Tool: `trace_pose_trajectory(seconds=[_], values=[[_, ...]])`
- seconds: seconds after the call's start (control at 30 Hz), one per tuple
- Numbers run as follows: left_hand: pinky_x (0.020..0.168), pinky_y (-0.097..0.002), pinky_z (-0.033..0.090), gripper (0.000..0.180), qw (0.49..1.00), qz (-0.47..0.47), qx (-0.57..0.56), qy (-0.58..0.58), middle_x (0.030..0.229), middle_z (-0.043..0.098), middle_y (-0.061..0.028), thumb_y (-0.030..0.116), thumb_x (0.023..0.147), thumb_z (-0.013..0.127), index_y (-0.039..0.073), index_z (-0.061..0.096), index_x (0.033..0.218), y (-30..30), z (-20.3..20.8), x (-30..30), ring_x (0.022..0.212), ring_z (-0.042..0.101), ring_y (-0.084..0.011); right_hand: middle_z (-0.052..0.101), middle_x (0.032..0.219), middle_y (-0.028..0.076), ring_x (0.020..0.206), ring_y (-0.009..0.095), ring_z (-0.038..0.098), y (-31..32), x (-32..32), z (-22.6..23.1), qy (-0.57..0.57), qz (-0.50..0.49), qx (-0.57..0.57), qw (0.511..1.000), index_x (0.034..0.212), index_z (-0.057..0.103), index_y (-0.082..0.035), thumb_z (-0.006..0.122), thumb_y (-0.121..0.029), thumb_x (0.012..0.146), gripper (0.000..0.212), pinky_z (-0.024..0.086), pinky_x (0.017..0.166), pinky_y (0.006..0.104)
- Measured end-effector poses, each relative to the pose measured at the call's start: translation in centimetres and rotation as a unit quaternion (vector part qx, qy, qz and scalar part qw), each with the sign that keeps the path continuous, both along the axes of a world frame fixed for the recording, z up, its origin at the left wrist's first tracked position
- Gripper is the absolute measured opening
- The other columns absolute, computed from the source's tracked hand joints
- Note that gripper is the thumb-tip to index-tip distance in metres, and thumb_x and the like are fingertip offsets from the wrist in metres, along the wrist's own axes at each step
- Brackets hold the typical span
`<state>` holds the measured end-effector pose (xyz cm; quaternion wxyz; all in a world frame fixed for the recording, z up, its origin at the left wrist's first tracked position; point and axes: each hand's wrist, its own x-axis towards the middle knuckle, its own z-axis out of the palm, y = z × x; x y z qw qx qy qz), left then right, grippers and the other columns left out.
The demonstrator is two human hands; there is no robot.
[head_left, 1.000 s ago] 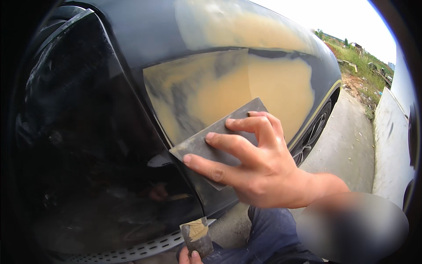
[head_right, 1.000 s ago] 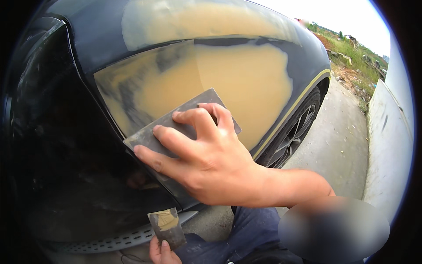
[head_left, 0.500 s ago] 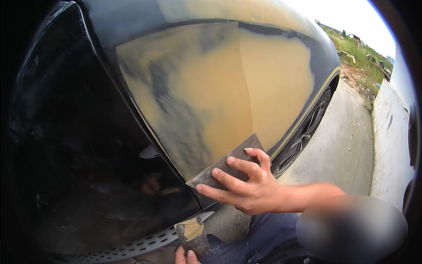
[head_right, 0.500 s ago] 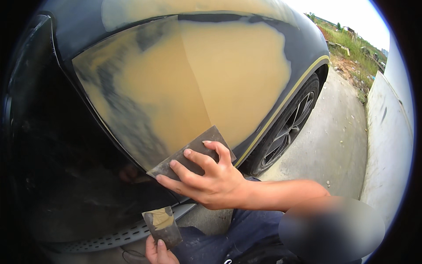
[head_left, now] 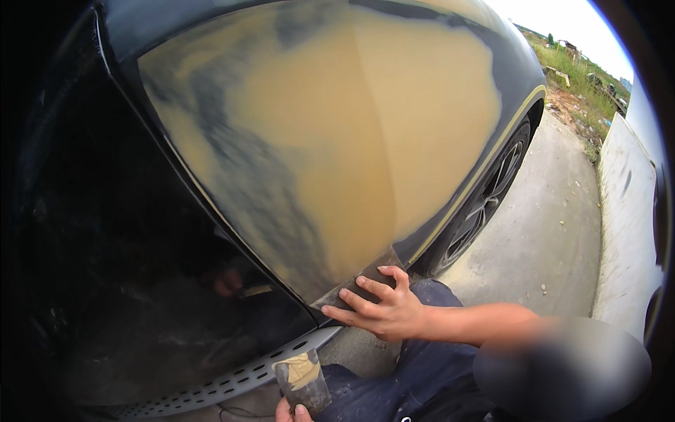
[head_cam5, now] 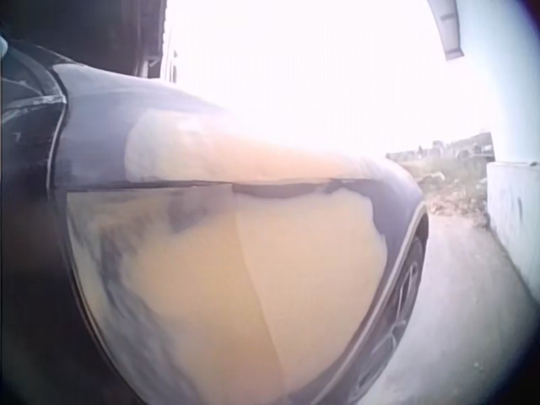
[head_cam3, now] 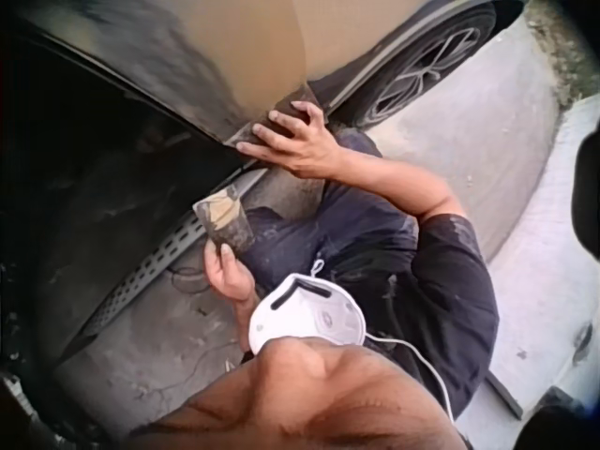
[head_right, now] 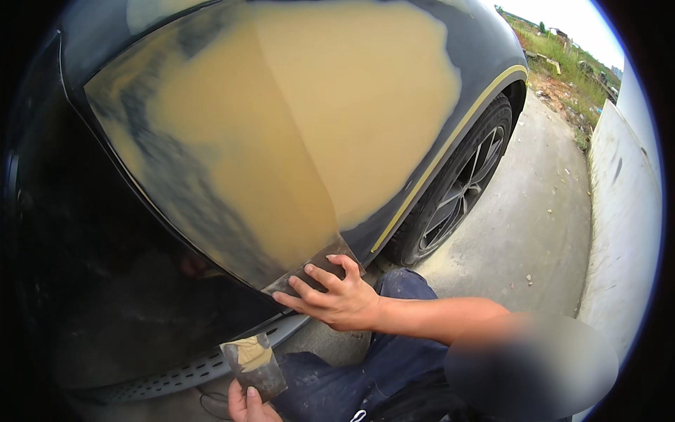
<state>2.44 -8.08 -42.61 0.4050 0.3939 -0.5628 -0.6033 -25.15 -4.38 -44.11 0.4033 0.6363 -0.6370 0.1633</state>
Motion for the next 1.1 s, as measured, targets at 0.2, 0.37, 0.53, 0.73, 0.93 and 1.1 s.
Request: trace_pose_trajectory(seconds=[0.2,0.37,0.53,0.73,0.93,1.1], values=[[0.101,-0.0329,0.042,0.035,1.0,-0.012,0.011,0.015,0.123,0.062,-0.0183,0.007,0.098,0.05,-0.012,0.055,0.127,0.6,0.7,0.3,0.112,0.058,-0.0252,0.053,0.126,-0.005,0.117,0.021,0.047,0.5,-0.9,-2.4,0.012,0.008,0.018,1.0,0.134,0.061,-0.037,0.063,-0.027,0.074,0.061,0.035,0.096,0.0494],[0.099,-0.0325,0.043,0.034,1.0,0.005,0.006,0.017,0.121,0.063,-0.0169,0.008,0.098,0.051,-0.011,0.056,0.126,1.2,1.6,0.5,0.11,0.058,-0.0238,0.052,0.129,0.001,0.121,0.023,0.046,2.2,-1.1,-0.8,-0.022,-0.001,0.101,0.995,0.138,0.056,-0.026,0.064,-0.025,0.075,0.064,0.038,0.097,0.0498],[0.093,-0.0316,0.046,0.031,0.999,-0.015,-0.035,0.002,0.114,0.066,-0.0124,0.011,0.098,0.052,-0.008,0.06,0.122,1.6,3.2,0.0,0.102,0.06,-0.0207,0.061,0.121,0.005,0.105,0.025,0.058,6.2,-0.3,9.9,-0.038,0.065,0.056,0.996,0.127,0.063,-0.014,0.062,-0.022,0.077,0.051,0.045,0.088,0.0451],[0.088,-0.0302,0.048,0.028,0.997,-0.068,-0.034,0.03,0.108,0.067,-0.0097,0.011,0.1,0.051,-0.006,0.062,0.119,2.2,3.9,-0.3,0.097,0.06,-0.0173,0.06,0.119,0.007,0.105,0.028,0.056,3.7,-2.8,22.8,0.023,0.072,-0.161,0.984,0.125,0.065,-0.019,0.063,-0.019,0.076,0.049,0.045,0.085,0.0435],[0.09,-0.0303,0.048,0.027,0.996,-0.074,-0.032,0.035,0.109,0.067,-0.0094,0.009,0.1,0.051,-0.006,0.062,0.119,2.7,3.6,-1.8,0.098,0.061,-0.0165,0.055,0.122,0.005,0.11,0.029,0.05,-1.1,-2.8,25.8,0.057,0.047,-0.196,0.978,0.128,0.063,-0.025,0.064,-0.02,0.079,0.05,0.039,0.094,0.0472],[0.09,-0.0303,0.048,0.027,0.997,-0.066,-0.027,0.03,0.109,0.067,-0.0091,0.01,0.1,0.05,-0.006,0.062,0.119,2.1,3.4,-1.5,0.098,0.061,-0.0165,0.055,0.119,0.005,0.109,0.03,0.05,-3.1,-3.3,25.6,0.052,0.037,-0.227,0.972,0.127,0.064,-0.024,0.063,-0.022,0.08,0.047,0.038,0.095,0.0487]])
